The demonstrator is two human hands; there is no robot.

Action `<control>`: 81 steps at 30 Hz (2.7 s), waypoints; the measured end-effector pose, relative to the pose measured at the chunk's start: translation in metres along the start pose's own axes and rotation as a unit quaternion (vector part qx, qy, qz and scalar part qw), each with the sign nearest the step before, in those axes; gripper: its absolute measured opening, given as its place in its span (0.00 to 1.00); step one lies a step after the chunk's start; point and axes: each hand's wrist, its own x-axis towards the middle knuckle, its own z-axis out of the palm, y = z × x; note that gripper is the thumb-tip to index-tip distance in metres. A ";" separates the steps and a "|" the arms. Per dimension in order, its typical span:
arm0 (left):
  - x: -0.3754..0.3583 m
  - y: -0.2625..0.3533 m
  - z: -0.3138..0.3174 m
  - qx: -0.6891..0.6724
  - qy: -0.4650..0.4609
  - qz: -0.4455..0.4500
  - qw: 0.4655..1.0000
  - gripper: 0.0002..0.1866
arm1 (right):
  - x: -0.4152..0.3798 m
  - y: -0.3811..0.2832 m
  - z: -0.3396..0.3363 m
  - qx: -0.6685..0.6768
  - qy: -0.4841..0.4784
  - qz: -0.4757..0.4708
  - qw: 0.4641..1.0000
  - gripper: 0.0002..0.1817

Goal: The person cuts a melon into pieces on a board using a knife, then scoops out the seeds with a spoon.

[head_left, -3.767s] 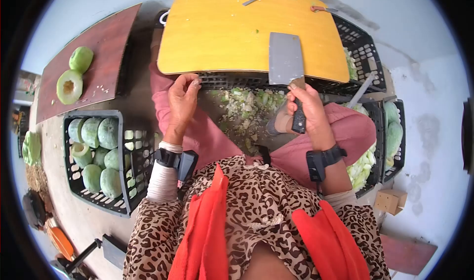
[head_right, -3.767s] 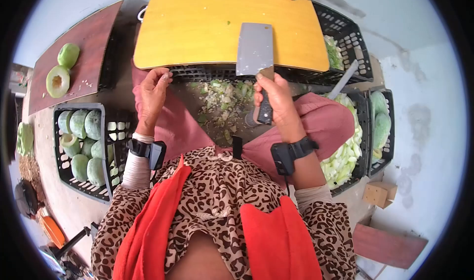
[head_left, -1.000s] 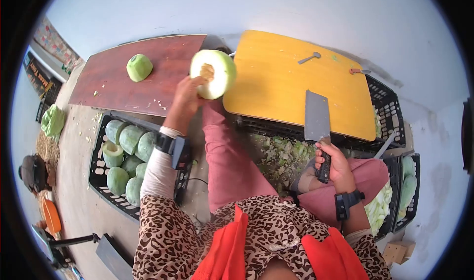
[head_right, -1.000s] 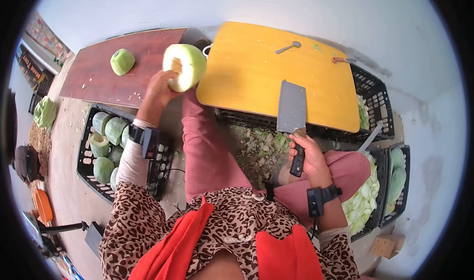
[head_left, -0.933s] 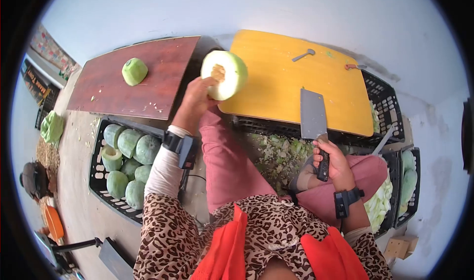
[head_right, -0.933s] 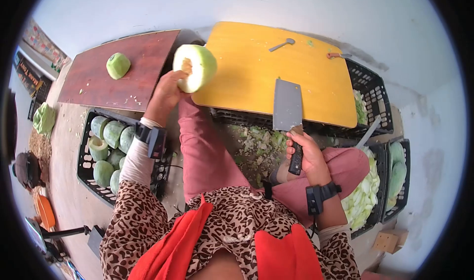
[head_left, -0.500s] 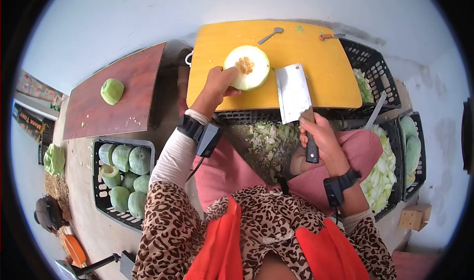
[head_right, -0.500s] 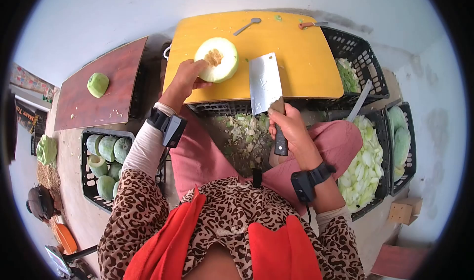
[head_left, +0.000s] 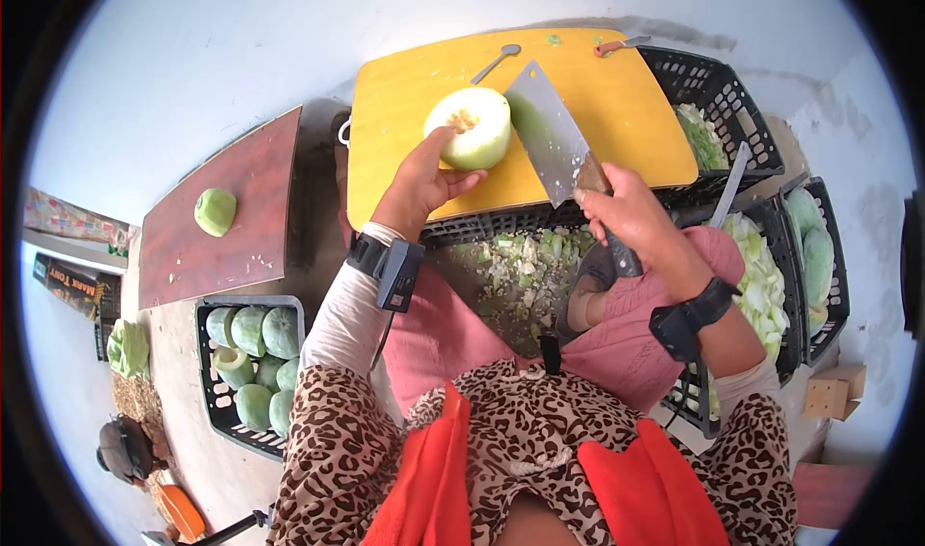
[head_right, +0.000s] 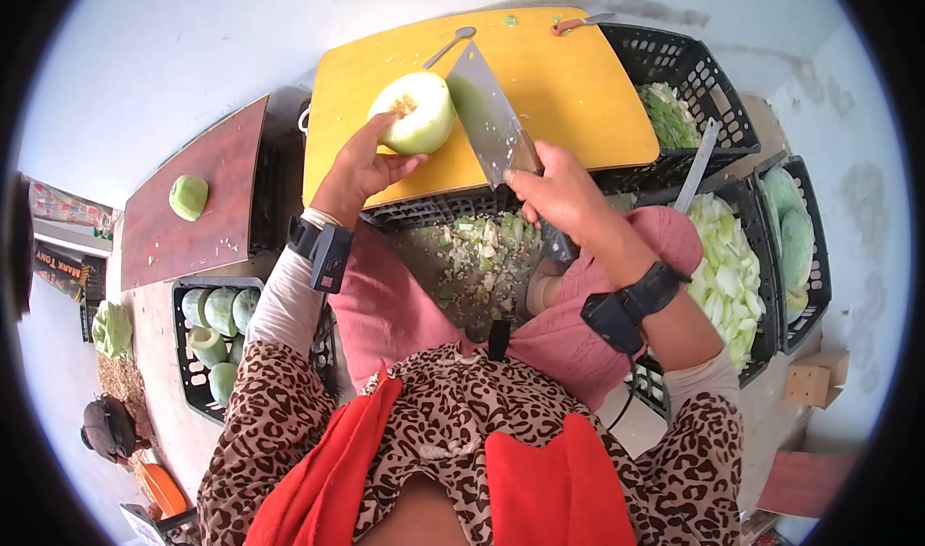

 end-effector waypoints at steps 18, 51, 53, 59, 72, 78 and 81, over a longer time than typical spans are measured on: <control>0.024 0.006 0.012 0.171 0.200 0.353 0.898 0.31 | 0.017 0.000 -0.019 0.086 0.056 -0.033 0.994 0.08; -0.004 -0.051 0.004 0.514 0.134 0.470 0.705 0.41 | 0.014 -0.004 0.000 -0.246 0.087 -0.167 0.951 0.15; 0.002 -0.051 0.004 0.518 0.144 0.466 0.702 0.42 | 0.009 -0.019 0.007 -0.278 0.074 -0.158 0.945 0.16; 0.005 -0.040 -0.016 0.478 0.069 0.442 0.756 0.39 | 0.019 -0.029 0.019 -0.333 0.043 -0.198 0.921 0.14; -0.010 0.069 -0.012 0.312 0.104 0.401 0.855 0.24 | 0.025 -0.041 0.028 -0.378 0.029 -0.205 0.902 0.13; -0.003 0.098 0.003 0.328 0.086 0.390 0.856 0.27 | 0.028 -0.044 0.026 -0.389 0.008 -0.198 0.900 0.14; 0.005 0.108 0.006 0.324 0.084 0.388 0.859 0.29 | 0.028 -0.047 0.025 -0.399 -0.002 -0.195 0.896 0.14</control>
